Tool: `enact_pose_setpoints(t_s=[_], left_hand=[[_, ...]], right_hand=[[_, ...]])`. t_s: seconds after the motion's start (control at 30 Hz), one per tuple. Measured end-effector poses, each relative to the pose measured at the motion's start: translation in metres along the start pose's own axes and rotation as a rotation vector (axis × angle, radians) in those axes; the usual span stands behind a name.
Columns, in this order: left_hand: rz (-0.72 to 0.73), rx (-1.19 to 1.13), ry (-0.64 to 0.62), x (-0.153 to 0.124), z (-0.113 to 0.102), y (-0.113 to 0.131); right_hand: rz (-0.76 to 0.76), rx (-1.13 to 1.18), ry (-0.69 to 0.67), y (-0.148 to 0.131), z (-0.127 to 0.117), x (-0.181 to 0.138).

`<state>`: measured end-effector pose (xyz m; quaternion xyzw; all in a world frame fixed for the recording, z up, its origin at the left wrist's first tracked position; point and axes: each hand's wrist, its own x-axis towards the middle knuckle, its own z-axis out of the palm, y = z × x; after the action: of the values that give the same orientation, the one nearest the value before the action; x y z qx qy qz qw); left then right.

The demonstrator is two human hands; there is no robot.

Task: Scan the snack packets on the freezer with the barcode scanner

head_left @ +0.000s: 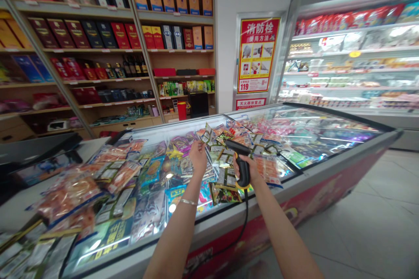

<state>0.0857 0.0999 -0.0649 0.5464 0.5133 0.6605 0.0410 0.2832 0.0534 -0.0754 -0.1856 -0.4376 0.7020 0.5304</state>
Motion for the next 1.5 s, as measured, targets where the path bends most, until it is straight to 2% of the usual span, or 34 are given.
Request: enact_pose_setpoints(t_s=[0.13, 0.2, 0.27, 0.33, 0.43, 0.53, 0.63, 0.7, 0.8, 0.9, 0.97, 1.07, 1.13, 1.27, 1.5], left_hand=[[-0.020, -0.021, 0.028, 0.001, -0.004, 0.007], [-0.034, -0.042, 0.084, 0.001, -0.017, 0.014], [-0.050, -0.054, 0.151, 0.001, -0.041, 0.021], [-0.059, -0.055, 0.202, 0.002, -0.073, 0.026], [-0.064, -0.025, 0.270, 0.005, -0.135, 0.029], [-0.093, 0.054, 0.373, 0.014, -0.201, 0.026], [-0.140, 0.134, 0.461, 0.024, -0.257, 0.015], [-0.166, 0.148, 0.494, 0.028, -0.286, 0.004], [-0.185, 0.141, 0.493, 0.027, -0.314, -0.015], [-0.239, 0.236, 0.467, 0.016, -0.329, -0.029], [-0.251, 0.428, 0.469, 0.003, -0.334, -0.033], [-0.175, 0.803, 0.473, -0.019, -0.335, -0.037], [-0.112, 0.962, 0.415, -0.031, -0.332, -0.040], [-0.091, 1.070, 0.278, -0.042, -0.328, -0.048], [-0.129, 1.089, 0.268, -0.041, -0.326, -0.048]], right_hand=[[-0.017, 0.027, -0.015, -0.002, 0.004, -0.002], [-0.038, 0.032, -0.026, -0.003, 0.006, -0.006], [-0.052, 0.031, -0.033, -0.005, 0.008, -0.010], [-0.066, 0.029, -0.040, -0.008, 0.014, -0.013], [-0.091, 0.043, -0.059, -0.009, 0.035, -0.014], [-0.104, 0.058, -0.082, 0.000, 0.075, -0.010], [-0.074, 0.062, -0.113, 0.024, 0.122, -0.002], [-0.044, 0.066, -0.149, 0.045, 0.152, 0.005], [0.025, 0.079, -0.203, 0.080, 0.189, 0.015], [0.092, 0.118, -0.235, 0.115, 0.215, 0.022], [0.124, 0.145, -0.248, 0.136, 0.226, 0.027], [0.186, 0.161, -0.232, 0.163, 0.234, 0.034], [0.240, 0.136, -0.195, 0.177, 0.235, 0.038], [0.329, 0.066, -0.166, 0.191, 0.233, 0.041], [0.331, 0.067, -0.170, 0.193, 0.230, 0.040]])
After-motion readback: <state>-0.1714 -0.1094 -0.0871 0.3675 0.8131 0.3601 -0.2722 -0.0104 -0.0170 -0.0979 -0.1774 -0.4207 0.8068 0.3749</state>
